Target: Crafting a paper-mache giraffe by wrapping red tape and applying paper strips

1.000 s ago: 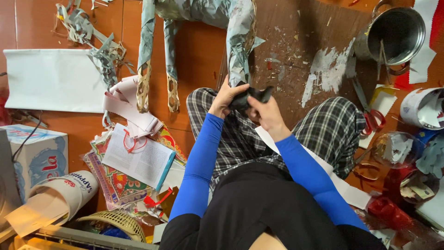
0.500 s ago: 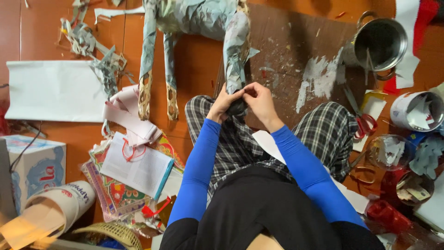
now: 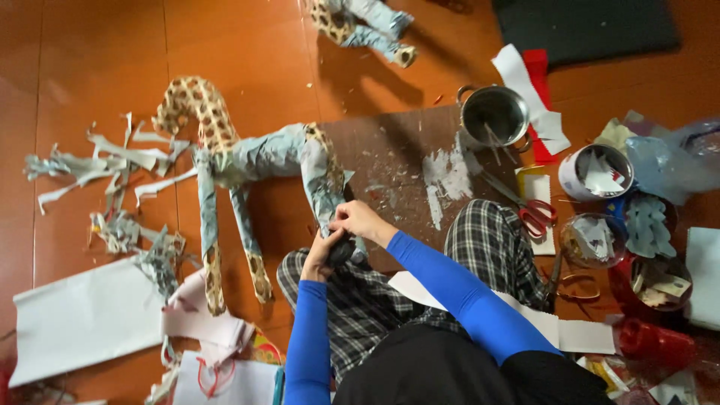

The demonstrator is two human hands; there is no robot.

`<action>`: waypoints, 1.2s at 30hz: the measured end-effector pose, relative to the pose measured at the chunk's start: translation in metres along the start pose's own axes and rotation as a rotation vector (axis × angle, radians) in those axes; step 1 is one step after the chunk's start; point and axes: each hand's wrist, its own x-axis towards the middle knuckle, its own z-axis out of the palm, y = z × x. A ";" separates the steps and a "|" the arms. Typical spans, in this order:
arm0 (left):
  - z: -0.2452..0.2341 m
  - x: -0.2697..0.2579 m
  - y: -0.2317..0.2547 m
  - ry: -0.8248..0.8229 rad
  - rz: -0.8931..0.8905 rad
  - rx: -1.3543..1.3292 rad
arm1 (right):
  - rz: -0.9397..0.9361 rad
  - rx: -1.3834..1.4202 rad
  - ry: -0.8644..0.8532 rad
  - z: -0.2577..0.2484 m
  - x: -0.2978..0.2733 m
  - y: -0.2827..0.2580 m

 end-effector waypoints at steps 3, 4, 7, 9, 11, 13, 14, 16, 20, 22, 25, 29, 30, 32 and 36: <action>0.019 -0.027 0.026 0.022 0.000 -0.045 | 0.021 0.076 0.006 -0.013 -0.022 -0.016; 0.021 -0.031 0.030 0.034 -0.018 -0.027 | -0.009 0.124 0.010 -0.021 -0.038 -0.019; 0.018 -0.026 0.029 0.057 -0.057 -0.055 | 0.041 -0.107 -0.058 -0.047 -0.082 0.014; 0.015 -0.019 0.027 0.066 -0.077 -0.104 | 0.124 -0.387 -0.122 -0.052 -0.116 0.062; 0.012 -0.018 0.026 0.089 -0.130 -0.176 | 0.443 -0.920 -0.397 -0.041 -0.156 0.122; 0.008 -0.010 0.023 0.089 -0.133 -0.190 | 0.227 -0.994 -0.308 -0.027 -0.181 0.158; 0.005 -0.007 0.019 0.097 -0.143 -0.204 | 0.012 -1.056 -0.226 -0.020 -0.195 0.177; 0.010 -0.010 0.023 0.099 -0.142 -0.217 | 0.062 -0.879 -0.150 -0.016 -0.191 0.176; 0.011 -0.015 0.026 0.071 -0.074 -0.178 | 0.089 -0.574 0.062 -0.007 -0.185 0.222; 0.021 -0.031 0.028 0.076 -0.056 -0.163 | 0.065 -0.594 0.056 -0.025 -0.182 0.199; 0.033 -0.047 0.026 0.057 -0.037 -0.110 | -0.008 -0.633 0.066 -0.040 -0.182 0.171; 0.049 -0.060 0.020 0.013 -0.040 -0.028 | -0.236 -0.807 0.256 -0.049 -0.187 0.135; 0.048 -0.059 0.015 0.017 -0.055 -0.023 | -0.222 -0.800 0.250 -0.050 -0.182 0.144; 0.044 -0.053 0.010 0.011 -0.047 -0.048 | -0.240 -0.789 0.413 -0.054 -0.167 0.163; 0.047 -0.055 0.013 0.032 -0.074 -0.055 | -0.047 -0.434 0.510 -0.115 -0.161 0.091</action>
